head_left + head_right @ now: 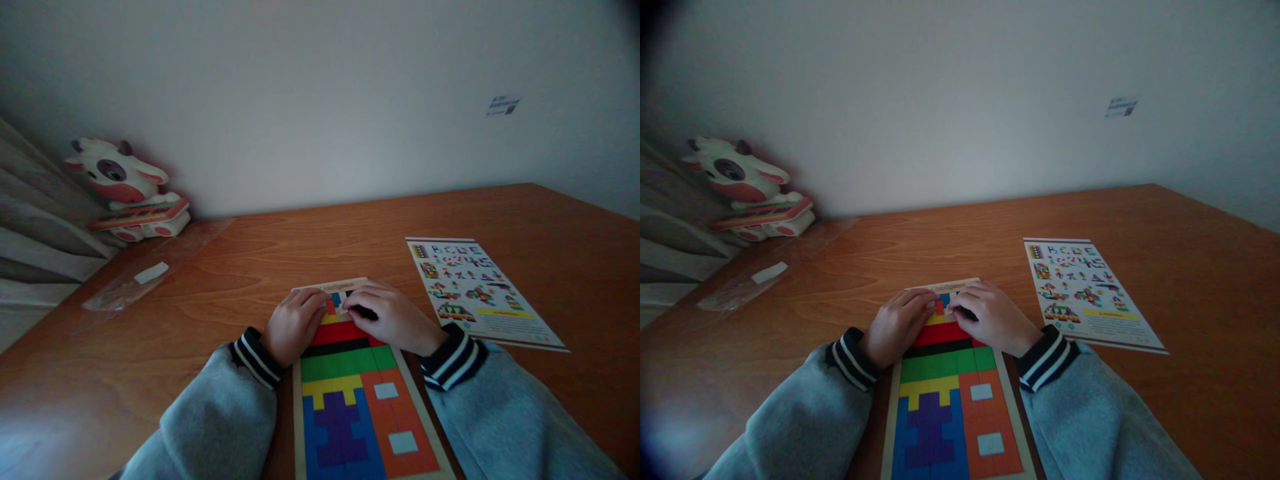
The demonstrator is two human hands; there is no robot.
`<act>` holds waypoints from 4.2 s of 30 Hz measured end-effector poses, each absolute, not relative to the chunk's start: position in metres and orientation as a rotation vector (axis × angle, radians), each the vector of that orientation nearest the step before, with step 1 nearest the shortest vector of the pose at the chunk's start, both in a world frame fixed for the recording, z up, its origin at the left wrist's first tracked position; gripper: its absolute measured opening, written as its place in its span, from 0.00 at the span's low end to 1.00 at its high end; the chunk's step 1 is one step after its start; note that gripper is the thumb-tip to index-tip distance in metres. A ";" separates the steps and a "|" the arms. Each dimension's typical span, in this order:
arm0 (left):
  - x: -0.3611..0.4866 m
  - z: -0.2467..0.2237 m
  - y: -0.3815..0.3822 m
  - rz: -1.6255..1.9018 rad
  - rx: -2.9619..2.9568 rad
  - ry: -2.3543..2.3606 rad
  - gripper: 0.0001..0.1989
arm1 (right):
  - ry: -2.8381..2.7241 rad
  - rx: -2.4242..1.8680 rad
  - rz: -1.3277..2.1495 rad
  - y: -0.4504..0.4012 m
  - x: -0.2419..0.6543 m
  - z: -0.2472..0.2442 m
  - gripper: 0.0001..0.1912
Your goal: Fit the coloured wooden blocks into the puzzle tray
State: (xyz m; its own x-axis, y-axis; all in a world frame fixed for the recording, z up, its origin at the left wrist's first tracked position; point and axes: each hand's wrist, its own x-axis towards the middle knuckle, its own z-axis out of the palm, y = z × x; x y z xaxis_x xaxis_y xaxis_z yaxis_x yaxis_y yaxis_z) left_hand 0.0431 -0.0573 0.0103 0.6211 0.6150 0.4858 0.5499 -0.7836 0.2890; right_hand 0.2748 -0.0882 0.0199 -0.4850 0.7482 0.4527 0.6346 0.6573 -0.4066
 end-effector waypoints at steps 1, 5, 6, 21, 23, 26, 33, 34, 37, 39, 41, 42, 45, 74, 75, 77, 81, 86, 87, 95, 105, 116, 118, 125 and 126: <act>0.043 0.010 -0.057 0.886 2.718 0.990 0.09 | -2.273 -1.067 0.244 -0.088 0.276 0.019 0.07; 0.043 0.009 -0.057 0.884 2.709 0.993 0.10 | -2.352 -1.017 0.207 -0.087 0.278 0.018 0.07; 0.043 0.009 -0.057 0.883 2.712 0.992 0.10 | -2.365 -0.993 0.193 -0.087 0.278 0.018 0.07; 0.044 0.009 -0.057 0.855 2.734 0.972 0.09 | -2.454 -1.041 0.184 -0.090 0.279 0.024 0.18; 0.044 0.008 -0.057 0.859 2.737 0.972 0.09 | -2.454 -1.059 0.186 -0.091 0.279 0.024 0.18; 0.044 0.007 -0.056 0.876 2.742 0.967 0.09 | -2.437 -1.087 0.225 -0.091 0.278 0.023 0.18; 0.047 0.013 -0.062 1.033 2.690 0.690 0.09 | -2.053 -1.122 0.434 -0.088 0.272 0.018 0.11; 0.047 0.014 -0.063 1.047 2.694 0.644 0.09 | -2.024 -1.121 0.481 -0.089 0.272 0.017 0.10; 0.047 0.018 -0.065 1.070 2.696 0.557 0.08 | -2.006 -1.089 0.618 -0.090 0.270 0.015 0.11; 0.048 0.020 -0.066 1.073 2.688 0.530 0.08 | -1.992 -1.065 0.691 -0.092 0.267 0.013 0.13; 0.048 0.021 -0.067 1.085 2.689 0.531 0.08 | -1.959 -1.064 0.742 -0.093 0.266 0.013 0.13; 0.048 0.021 -0.067 1.087 2.695 0.543 0.09 | -1.933 -1.071 0.756 -0.093 0.265 0.014 0.13; 0.048 0.020 -0.066 1.071 2.734 0.634 0.10 | -1.843 -1.112 0.745 -0.092 0.265 0.018 0.10; 0.031 0.012 -0.046 0.685 2.855 1.104 0.18 | -2.068 -1.413 0.242 -0.087 0.273 0.001 0.21; 0.031 0.012 -0.045 0.682 2.852 1.091 0.17 | -2.079 -1.424 0.249 -0.087 0.273 0.000 0.21; 0.031 0.012 -0.044 0.677 2.847 1.088 0.16 | -2.092 -1.426 0.253 -0.087 0.273 0.000 0.20; 0.029 0.012 -0.039 0.712 2.809 1.147 0.14 | -2.077 -1.378 0.262 -0.086 0.276 0.001 0.16; 0.013 0.005 -0.029 0.760 2.756 1.178 0.14 | -2.038 -1.280 0.295 -0.091 0.284 0.002 0.12; 0.009 0.003 -0.028 0.774 2.749 1.179 0.14 | -2.037 -1.269 0.289 -0.094 0.286 0.002 0.12; -0.003 -0.013 -0.073 0.747 2.718 1.392 0.16 | -2.015 -1.295 0.166 -0.129 0.289 -0.008 0.16; -0.011 -0.021 -0.198 0.832 2.601 1.756 0.19 | -2.066 -1.731 -0.101 -0.215 0.294 -0.037 0.26; -0.006 -0.012 -0.217 0.807 2.603 1.803 0.19 | -2.013 -1.655 -0.009 -0.234 0.294 -0.037 0.27; -0.006 -0.011 -0.219 0.814 2.609 1.791 0.19 | -1.987 -1.624 0.020 -0.241 0.294 -0.038 0.28; -0.006 -0.009 -0.223 0.734 2.660 1.759 0.18 | -1.610 -1.741 -0.135 -0.276 0.283 -0.048 0.37; -0.006 -0.009 -0.223 0.732 2.669 1.752 0.19 | -1.535 -1.789 -0.170 -0.281 0.283 -0.049 0.38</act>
